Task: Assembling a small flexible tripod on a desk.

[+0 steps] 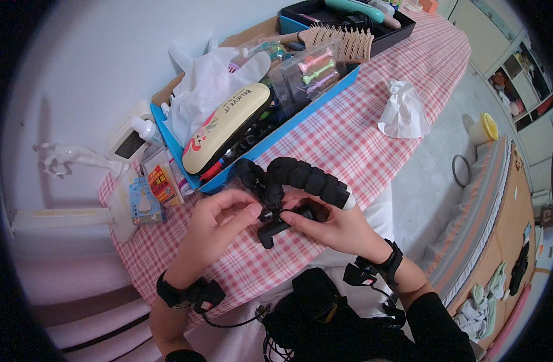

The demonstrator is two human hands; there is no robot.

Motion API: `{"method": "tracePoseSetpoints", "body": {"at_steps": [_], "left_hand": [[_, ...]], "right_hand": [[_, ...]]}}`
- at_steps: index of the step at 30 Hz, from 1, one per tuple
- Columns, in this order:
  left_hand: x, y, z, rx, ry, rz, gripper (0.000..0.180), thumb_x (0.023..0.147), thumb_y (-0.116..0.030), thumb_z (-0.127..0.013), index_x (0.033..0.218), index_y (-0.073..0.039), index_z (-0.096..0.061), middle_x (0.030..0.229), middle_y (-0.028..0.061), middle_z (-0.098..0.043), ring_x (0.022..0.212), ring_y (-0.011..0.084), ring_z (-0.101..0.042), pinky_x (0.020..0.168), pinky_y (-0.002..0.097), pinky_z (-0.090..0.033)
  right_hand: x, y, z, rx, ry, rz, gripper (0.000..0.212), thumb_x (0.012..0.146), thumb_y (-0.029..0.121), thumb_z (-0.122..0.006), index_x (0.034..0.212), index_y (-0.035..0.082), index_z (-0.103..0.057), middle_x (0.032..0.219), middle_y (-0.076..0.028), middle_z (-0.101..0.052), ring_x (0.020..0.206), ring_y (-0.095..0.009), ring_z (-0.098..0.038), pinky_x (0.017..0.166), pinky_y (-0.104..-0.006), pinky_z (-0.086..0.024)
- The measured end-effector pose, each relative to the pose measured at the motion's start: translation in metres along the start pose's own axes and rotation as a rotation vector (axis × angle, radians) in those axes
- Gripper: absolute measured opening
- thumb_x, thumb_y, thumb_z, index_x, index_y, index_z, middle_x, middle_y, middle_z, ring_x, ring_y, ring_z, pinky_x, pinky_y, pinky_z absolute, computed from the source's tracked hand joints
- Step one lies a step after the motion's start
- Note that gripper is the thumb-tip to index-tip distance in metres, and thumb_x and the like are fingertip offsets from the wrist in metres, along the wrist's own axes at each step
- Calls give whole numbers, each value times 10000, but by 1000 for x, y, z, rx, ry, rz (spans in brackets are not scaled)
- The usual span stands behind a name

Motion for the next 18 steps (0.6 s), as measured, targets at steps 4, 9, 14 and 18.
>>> {"method": "tracePoseSetpoints", "body": {"at_steps": [4,9,14,18], "left_hand": [[-3,-2,-9,142,83,29,184,894,-87,-619,996,66,-625,911,57,-647,831,87,-606,744,216,-488],[-4,-5,-11,193,91,-10,179,890,-83,-626,986,68,-641,879,49,-651,792,86,-611,711,216,-498],[-2,-6,-13,220,62,-47,173,869,-60,-644,975,76,-639,886,65,-648,787,89,-614,695,224,-507],[-3,-7,-11,263,44,-90,164,857,-50,-653,957,79,-641,882,71,-644,789,91,-615,696,226,-510]], "right_hand": [[1,6,3,-5,-21,35,202,753,190,-747,902,88,-658,796,-85,-594,658,-257,-603,581,-336,-470],[0,3,0,-14,-8,13,205,747,197,-754,893,86,-663,797,-78,-594,652,-244,-607,567,-328,-471],[1,8,6,-31,-22,36,208,743,198,-755,897,90,-665,795,-76,-609,645,-232,-618,566,-317,-480],[0,8,-8,-74,188,-126,281,834,6,-663,1102,-28,-583,990,-41,-607,883,-86,-572,737,-226,-501]]}}
Point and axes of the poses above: each hand's wrist, its own x-axis towards the middle knuckle, its own z-axis out of the back of the hand, y = z × x, the point moved 10 cm from there along x, towards the middle knuckle
